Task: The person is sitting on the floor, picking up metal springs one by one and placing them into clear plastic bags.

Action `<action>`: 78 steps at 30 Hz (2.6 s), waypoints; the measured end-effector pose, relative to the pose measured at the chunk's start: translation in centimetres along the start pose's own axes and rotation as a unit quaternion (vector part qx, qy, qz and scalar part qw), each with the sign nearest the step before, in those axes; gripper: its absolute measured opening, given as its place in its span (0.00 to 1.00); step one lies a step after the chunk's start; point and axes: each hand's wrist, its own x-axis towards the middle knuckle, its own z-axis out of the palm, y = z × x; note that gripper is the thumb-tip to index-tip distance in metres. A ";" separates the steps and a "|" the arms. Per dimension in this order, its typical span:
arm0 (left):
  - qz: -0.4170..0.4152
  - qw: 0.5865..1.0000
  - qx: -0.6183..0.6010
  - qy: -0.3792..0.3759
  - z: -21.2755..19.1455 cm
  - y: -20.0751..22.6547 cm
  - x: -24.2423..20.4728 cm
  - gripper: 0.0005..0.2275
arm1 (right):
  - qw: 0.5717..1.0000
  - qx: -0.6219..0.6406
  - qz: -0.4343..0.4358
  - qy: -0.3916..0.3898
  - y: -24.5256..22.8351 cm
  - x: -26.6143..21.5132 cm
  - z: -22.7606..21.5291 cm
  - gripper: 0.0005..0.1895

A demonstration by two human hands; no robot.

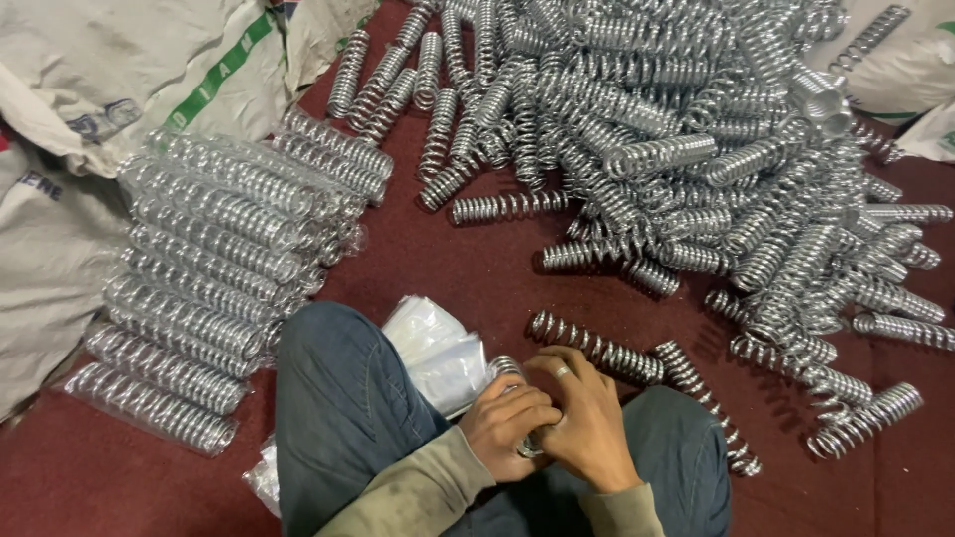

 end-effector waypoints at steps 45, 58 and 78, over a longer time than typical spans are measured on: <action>-0.469 0.722 0.357 -0.361 -1.9 -23.8 -7.4 0.12 | 0.956 0.192 0.182 0.127 5.2 3.8 5.7 0.08; -0.058 0.974 0.172 0.136 -7.6 -7.3 3.1 0.15 | 0.919 0.193 -0.120 0.322 -1.8 0.8 -0.8 0.43; -0.435 0.700 -0.557 0.104 4.0 3.0 -2.2 0.12 | 0.762 0.625 0.061 0.160 2.3 -5.5 -0.7 0.04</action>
